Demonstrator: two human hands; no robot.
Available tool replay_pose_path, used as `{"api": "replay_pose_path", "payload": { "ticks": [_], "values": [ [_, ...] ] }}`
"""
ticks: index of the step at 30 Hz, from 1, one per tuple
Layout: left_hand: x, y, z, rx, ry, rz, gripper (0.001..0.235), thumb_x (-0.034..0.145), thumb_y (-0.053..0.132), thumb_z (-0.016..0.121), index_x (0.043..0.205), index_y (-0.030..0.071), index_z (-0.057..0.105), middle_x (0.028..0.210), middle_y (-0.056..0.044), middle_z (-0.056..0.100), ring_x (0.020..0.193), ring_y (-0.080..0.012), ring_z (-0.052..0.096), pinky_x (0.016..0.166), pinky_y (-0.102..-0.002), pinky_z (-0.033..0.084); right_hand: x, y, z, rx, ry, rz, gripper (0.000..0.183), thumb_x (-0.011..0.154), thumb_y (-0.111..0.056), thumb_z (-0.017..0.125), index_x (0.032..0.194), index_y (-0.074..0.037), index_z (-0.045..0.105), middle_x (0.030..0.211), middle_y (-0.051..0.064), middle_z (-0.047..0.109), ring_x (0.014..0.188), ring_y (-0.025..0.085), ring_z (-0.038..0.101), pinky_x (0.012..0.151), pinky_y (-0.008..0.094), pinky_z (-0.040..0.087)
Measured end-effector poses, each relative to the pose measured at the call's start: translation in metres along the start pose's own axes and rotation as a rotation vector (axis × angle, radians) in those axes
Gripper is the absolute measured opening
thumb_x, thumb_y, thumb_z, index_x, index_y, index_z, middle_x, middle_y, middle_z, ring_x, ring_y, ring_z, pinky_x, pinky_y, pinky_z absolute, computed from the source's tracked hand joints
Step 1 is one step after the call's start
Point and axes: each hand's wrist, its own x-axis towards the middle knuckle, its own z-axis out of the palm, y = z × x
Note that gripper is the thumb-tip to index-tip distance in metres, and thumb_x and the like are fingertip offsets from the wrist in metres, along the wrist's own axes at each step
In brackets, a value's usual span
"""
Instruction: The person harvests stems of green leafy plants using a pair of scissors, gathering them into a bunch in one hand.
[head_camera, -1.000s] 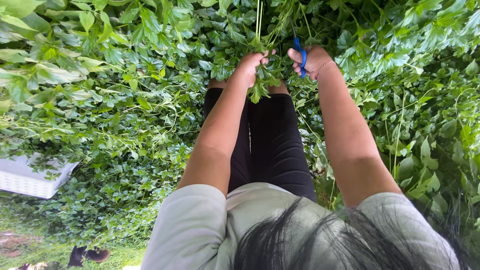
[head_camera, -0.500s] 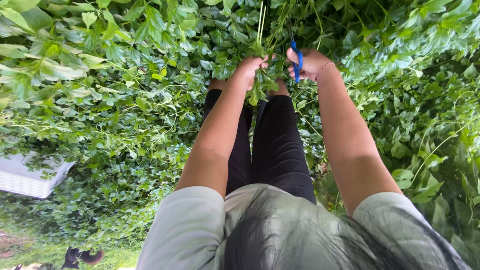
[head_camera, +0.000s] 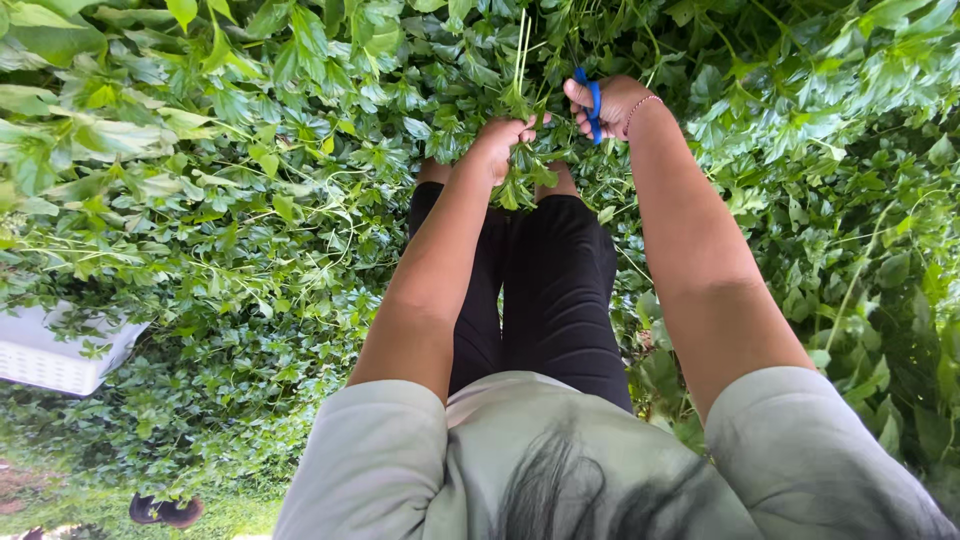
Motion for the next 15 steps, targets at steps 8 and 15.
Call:
{"api": "replay_pose_path", "payload": {
  "ticks": [8, 15],
  "values": [
    [0.003, -0.008, -0.008, 0.022, 0.0, 0.08, 0.021, 0.094, 0.012, 0.062, 0.103, 0.003, 0.079, 0.079, 0.003, 0.065, 0.064, -0.0093, 0.047, 0.064, -0.028, 0.044, 0.007, 0.016, 0.002, 0.032, 0.059, -0.054, 0.051, 0.084, -0.055, 0.081, 0.084, -0.007, 0.063, 0.072, 0.002, 0.064, 0.061, 0.015, 0.062, 0.053, 0.031, 0.05],
    [-0.015, 0.006, 0.009, 0.112, 0.052, 0.062, 0.019, 0.095, 0.016, 0.065, 0.103, 0.006, 0.079, 0.079, 0.005, 0.067, 0.063, -0.0099, 0.044, 0.068, -0.028, 0.04, -0.017, 0.015, 0.0, 0.039, 0.095, -0.095, 0.049, 0.081, -0.05, 0.084, 0.086, -0.007, 0.063, 0.071, 0.002, 0.065, 0.059, 0.015, 0.062, 0.05, 0.031, 0.048]
  ]
}}
